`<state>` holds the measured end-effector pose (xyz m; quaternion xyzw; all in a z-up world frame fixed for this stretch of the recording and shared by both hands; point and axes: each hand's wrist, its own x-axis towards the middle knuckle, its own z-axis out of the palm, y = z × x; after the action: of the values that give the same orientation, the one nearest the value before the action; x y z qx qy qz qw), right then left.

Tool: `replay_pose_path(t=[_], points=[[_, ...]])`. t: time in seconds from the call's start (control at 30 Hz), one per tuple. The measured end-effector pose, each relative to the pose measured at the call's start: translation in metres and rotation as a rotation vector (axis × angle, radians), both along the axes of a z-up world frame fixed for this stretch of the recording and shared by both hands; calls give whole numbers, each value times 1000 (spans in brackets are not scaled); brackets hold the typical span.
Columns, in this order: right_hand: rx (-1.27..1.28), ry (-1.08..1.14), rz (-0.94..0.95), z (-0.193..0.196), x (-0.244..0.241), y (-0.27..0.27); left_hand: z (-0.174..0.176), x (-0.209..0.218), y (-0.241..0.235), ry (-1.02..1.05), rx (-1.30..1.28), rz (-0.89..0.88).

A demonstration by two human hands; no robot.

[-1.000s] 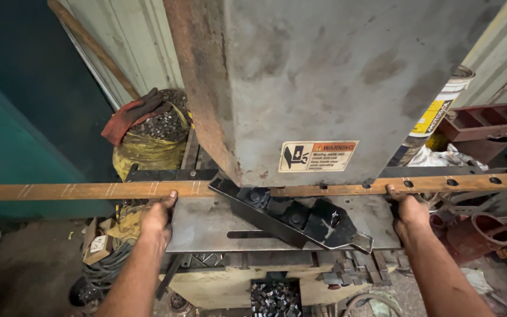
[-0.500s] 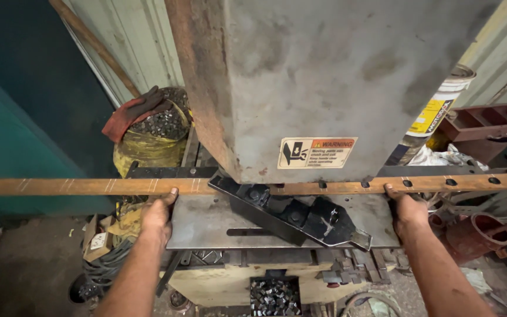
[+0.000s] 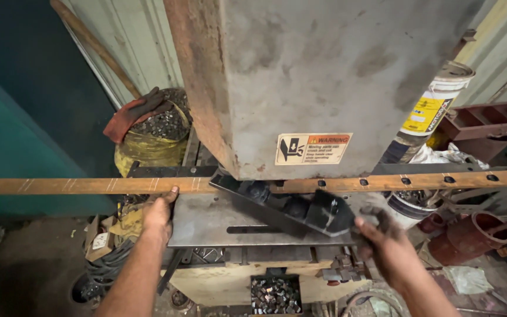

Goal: Positioning a long metal bar into an ironworker machine to punch holes.

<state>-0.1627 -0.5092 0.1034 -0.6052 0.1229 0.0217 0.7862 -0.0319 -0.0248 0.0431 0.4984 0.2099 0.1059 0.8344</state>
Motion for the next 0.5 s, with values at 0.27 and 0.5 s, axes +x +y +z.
replay_pose_path(t=[0.27, 0.5], points=[[-163, -204, -198, -11, 121, -22, -5, 4, -1, 62, 173, 62], [-550, -583, -360, -62, 126, -19, -19, 5, 3, 40, 277, 94]])
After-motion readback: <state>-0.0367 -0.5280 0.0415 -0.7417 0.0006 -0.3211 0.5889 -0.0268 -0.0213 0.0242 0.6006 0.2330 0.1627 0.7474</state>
